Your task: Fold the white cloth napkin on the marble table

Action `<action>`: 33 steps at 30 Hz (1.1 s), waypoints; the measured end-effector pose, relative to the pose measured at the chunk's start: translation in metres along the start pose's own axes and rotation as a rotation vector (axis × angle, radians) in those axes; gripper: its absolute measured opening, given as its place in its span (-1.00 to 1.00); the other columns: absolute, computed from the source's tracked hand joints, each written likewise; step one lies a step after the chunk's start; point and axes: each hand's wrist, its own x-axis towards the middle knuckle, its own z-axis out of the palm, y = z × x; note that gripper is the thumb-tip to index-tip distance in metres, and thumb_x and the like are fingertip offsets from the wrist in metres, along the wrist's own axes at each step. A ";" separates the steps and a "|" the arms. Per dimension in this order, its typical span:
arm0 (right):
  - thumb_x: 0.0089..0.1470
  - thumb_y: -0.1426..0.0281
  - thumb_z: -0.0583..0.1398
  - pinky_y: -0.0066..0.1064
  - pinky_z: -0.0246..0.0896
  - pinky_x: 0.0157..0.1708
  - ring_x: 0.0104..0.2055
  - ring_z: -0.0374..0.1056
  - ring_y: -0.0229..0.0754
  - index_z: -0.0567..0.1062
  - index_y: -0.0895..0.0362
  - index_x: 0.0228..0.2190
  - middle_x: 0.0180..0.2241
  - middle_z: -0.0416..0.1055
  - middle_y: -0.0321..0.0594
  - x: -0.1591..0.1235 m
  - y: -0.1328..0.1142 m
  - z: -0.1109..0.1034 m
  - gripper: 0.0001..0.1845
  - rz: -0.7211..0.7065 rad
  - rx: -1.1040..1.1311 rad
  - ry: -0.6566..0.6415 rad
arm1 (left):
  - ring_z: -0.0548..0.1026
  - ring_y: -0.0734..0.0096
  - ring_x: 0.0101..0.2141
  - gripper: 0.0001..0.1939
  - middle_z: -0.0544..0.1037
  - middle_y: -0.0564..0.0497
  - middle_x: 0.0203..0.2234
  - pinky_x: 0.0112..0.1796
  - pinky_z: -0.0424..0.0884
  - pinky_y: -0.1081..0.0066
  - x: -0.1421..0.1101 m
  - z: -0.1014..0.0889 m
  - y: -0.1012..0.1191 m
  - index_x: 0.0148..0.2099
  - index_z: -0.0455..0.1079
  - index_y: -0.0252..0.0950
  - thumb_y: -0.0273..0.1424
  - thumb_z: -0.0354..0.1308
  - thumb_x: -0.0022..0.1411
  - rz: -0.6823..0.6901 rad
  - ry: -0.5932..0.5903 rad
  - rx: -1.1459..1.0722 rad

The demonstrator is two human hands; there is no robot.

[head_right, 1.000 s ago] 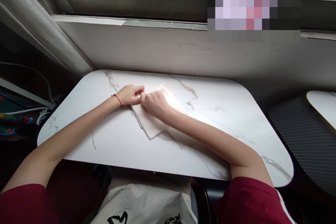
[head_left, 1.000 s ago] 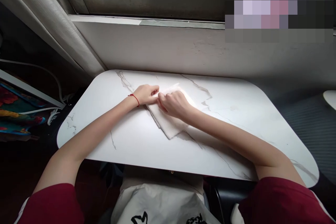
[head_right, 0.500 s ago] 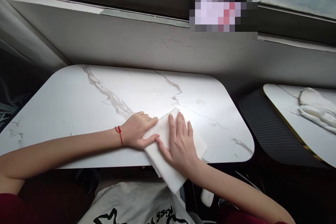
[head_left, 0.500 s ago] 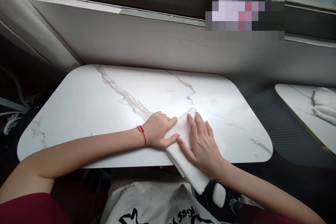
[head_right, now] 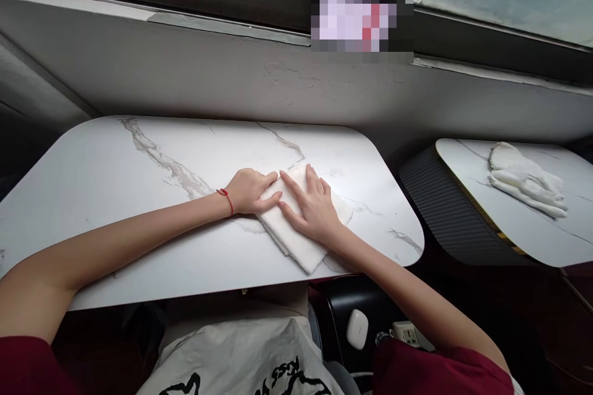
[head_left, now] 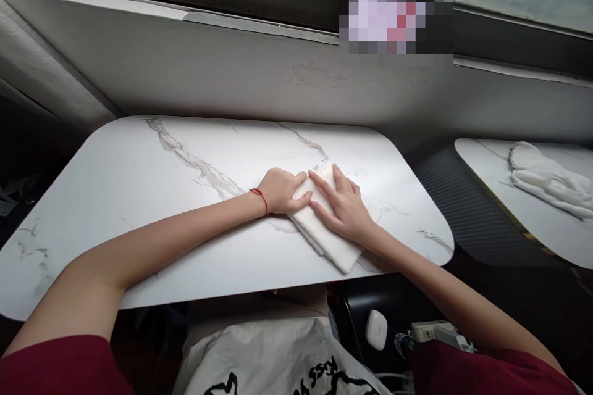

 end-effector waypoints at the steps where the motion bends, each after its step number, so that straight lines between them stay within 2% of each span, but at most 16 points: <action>1: 0.37 0.05 -0.06 0.20 0.01 0.26 0.47 -0.14 0.33 0.11 -0.03 0.40 0.42 -0.10 0.15 0.006 0.004 0.001 -0.33 0.014 -0.005 0.003 | 0.59 0.09 -0.36 -0.57 0.62 -0.10 -0.42 -0.38 0.24 0.25 0.007 0.000 -0.002 -0.04 0.43 -0.31 -0.11 -0.08 0.39 -0.023 0.003 0.001; 4: 0.37 0.06 -0.06 0.21 0.00 0.25 0.47 -0.17 0.32 0.09 0.01 0.41 0.39 -0.03 0.20 0.022 0.014 0.004 -0.31 0.063 -0.027 0.011 | 0.59 0.07 -0.32 -0.57 0.63 -0.11 -0.39 -0.35 0.25 0.26 0.028 0.000 -0.011 -0.06 0.46 -0.29 -0.08 -0.07 0.39 -0.087 0.020 -0.010; 10: 0.35 0.04 -0.06 0.19 -0.02 0.24 0.46 -0.17 0.31 0.07 0.02 0.41 0.40 -0.05 0.20 0.069 0.037 0.013 -0.29 0.140 -0.076 0.009 | 0.59 0.09 -0.23 -0.58 0.64 -0.07 -0.31 -0.28 0.29 0.29 0.069 0.004 -0.037 -0.05 0.47 -0.24 -0.05 -0.02 0.38 -0.188 0.080 -0.101; 15: 0.33 0.03 -0.03 0.16 -0.02 0.23 0.41 -0.08 0.29 0.13 0.00 0.39 0.37 0.03 0.19 0.120 0.054 0.020 -0.30 0.226 -0.074 0.036 | 0.59 0.10 -0.16 -0.59 0.65 -0.08 -0.22 -0.21 0.33 0.31 0.109 0.006 -0.069 -0.02 0.46 -0.26 -0.05 0.04 0.38 -0.265 0.141 -0.177; 20: 0.32 0.07 -0.01 0.08 0.02 0.19 0.26 0.12 0.23 0.21 0.02 0.35 0.24 0.20 0.18 0.164 0.058 0.027 -0.34 0.358 -0.098 0.100 | 0.56 0.07 -0.06 -0.55 0.63 -0.11 -0.09 -0.13 0.37 0.31 0.142 0.006 -0.095 0.00 0.49 -0.27 -0.01 0.13 0.32 -0.388 0.215 -0.287; 25: 0.30 0.09 0.00 0.04 0.03 0.15 0.17 0.17 0.20 0.25 0.04 0.32 0.13 0.27 0.13 0.179 0.058 0.030 -0.35 0.400 -0.088 0.142 | 0.56 0.09 -0.03 -0.56 0.63 -0.08 -0.06 -0.11 0.38 0.34 0.150 0.008 -0.104 0.01 0.51 -0.25 -0.02 0.19 0.30 -0.436 0.271 -0.345; 33: 0.31 0.09 -0.01 0.03 0.04 0.14 0.17 0.16 0.20 0.22 0.05 0.34 0.14 0.26 0.14 0.176 0.060 0.029 -0.34 0.389 -0.102 0.120 | 0.54 0.07 0.00 -0.57 0.61 -0.14 -0.01 -0.07 0.37 0.33 0.143 0.004 -0.101 0.06 0.49 -0.30 -0.08 0.12 0.37 -0.386 0.235 -0.303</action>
